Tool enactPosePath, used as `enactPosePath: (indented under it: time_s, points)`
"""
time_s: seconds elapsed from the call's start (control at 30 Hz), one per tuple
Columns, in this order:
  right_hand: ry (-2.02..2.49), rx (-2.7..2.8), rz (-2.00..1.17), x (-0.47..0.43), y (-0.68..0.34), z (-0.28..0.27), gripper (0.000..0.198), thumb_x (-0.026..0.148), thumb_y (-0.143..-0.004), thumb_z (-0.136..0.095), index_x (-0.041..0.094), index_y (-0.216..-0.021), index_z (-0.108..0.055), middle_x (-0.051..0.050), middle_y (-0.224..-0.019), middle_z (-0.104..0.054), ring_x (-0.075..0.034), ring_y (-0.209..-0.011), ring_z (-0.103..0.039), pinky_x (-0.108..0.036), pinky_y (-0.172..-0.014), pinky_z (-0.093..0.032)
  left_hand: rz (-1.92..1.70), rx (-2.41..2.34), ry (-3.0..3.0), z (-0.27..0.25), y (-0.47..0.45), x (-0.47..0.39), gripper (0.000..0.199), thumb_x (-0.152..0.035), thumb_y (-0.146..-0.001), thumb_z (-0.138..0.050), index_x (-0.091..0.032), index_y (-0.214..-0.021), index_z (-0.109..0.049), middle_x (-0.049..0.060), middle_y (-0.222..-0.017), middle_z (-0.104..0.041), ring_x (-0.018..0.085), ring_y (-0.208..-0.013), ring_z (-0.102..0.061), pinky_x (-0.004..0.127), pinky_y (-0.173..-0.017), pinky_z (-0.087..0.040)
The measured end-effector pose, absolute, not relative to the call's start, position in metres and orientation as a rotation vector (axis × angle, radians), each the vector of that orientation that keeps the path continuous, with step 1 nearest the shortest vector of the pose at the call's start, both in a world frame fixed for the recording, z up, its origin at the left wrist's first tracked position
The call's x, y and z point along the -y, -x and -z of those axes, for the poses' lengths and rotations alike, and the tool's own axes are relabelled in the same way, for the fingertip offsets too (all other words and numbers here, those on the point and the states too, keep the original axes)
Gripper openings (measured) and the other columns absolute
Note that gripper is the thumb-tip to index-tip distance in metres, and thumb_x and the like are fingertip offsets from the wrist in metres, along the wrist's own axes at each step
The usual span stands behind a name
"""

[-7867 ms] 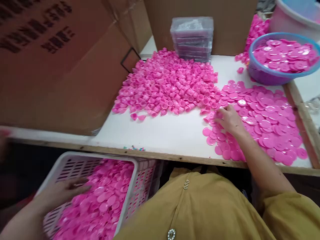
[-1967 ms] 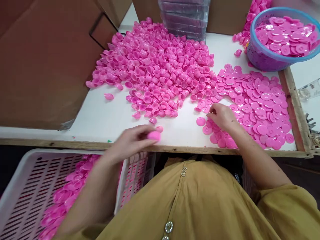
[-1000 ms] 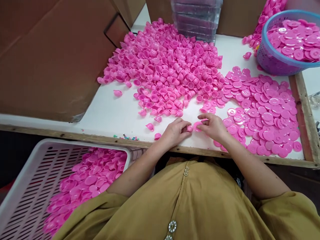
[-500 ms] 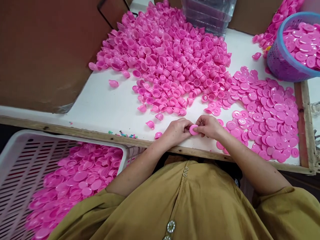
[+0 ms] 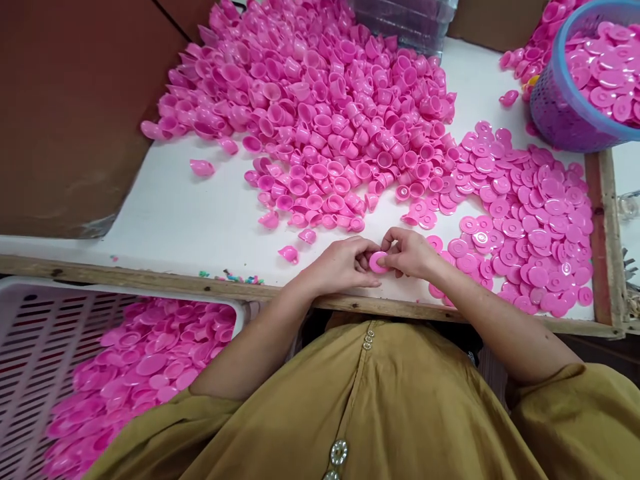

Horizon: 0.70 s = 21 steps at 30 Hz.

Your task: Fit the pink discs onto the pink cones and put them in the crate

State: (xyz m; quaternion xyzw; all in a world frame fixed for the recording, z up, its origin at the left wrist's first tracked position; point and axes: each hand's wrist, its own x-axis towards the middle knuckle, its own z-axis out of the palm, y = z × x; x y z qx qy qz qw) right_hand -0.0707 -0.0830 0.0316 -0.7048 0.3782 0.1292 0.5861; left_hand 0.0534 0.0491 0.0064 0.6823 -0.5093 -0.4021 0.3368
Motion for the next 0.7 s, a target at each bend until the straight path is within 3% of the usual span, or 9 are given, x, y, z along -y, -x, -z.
enactPosePath:
  time_s: [0.17, 0.3, 0.43, 0.53, 0.7]
  points:
    - [1.640, -0.908, -0.379, 0.088, 0.066, -0.031, 0.030, 0.011, -0.071, -0.075, 0.019, -0.079, -0.048, 0.006, -0.048, -0.058, -0.008, -0.035, -0.053, -0.013, -0.030, -0.030, 1.071, 1.297, -1.859, -0.014, -0.056, -0.042, 0.019, -0.035, -0.077, -0.064, -0.017, -0.076, -0.059, 0.000, -0.073, -0.060, 0.015, -0.069, -0.055, 0.025, -0.061, -0.037]
    - [1.623, -0.871, -0.410, 0.093, 0.063, -0.026, 0.030, 0.009, -0.071, -0.075, 0.019, -0.076, -0.047, 0.004, -0.047, -0.059, -0.011, -0.036, -0.055, -0.015, -0.030, -0.034, 1.095, 1.451, -1.888, -0.017, -0.061, -0.031, 0.020, -0.035, -0.074, -0.065, -0.018, -0.076, -0.055, -0.001, -0.070, -0.058, 0.014, -0.064, -0.051, 0.024, -0.057, -0.032]
    - [1.589, -0.828, -0.404, 0.091, 0.066, -0.022, 0.034, 0.018, -0.069, -0.081, 0.019, -0.075, -0.047, 0.002, -0.050, -0.062, -0.012, -0.038, -0.057, -0.018, -0.032, -0.038, 1.149, 1.575, -1.902, -0.015, -0.067, -0.020, 0.024, -0.034, -0.067, -0.069, -0.019, -0.079, -0.056, -0.003, -0.067, -0.055, 0.013, -0.062, -0.049, 0.023, -0.055, -0.031]
    - [1.609, -0.796, -0.376, 0.091, 0.075, -0.027, 0.028, 0.026, -0.077, -0.076, 0.020, -0.077, -0.049, 0.001, -0.052, -0.063, -0.013, -0.041, -0.058, -0.019, -0.035, -0.039, 1.186, 1.508, -1.853, -0.014, -0.062, -0.020, 0.023, -0.035, -0.068, -0.066, -0.018, -0.083, -0.059, -0.003, -0.069, -0.056, 0.013, -0.063, -0.050, 0.023, -0.056, -0.034]
    - [2.146, -0.941, 0.085, 0.125, 0.098, -0.034, 0.020, 0.033, -0.086, -0.063, 0.023, -0.073, -0.052, -0.003, -0.067, -0.064, -0.020, -0.063, -0.063, -0.030, -0.051, -0.046, 1.004, 1.269, -1.954, -0.043, -0.064, -0.076, 0.024, -0.038, -0.076, -0.061, -0.019, -0.090, -0.065, 0.000, -0.080, -0.064, 0.016, -0.074, -0.058, 0.026, -0.066, -0.043]
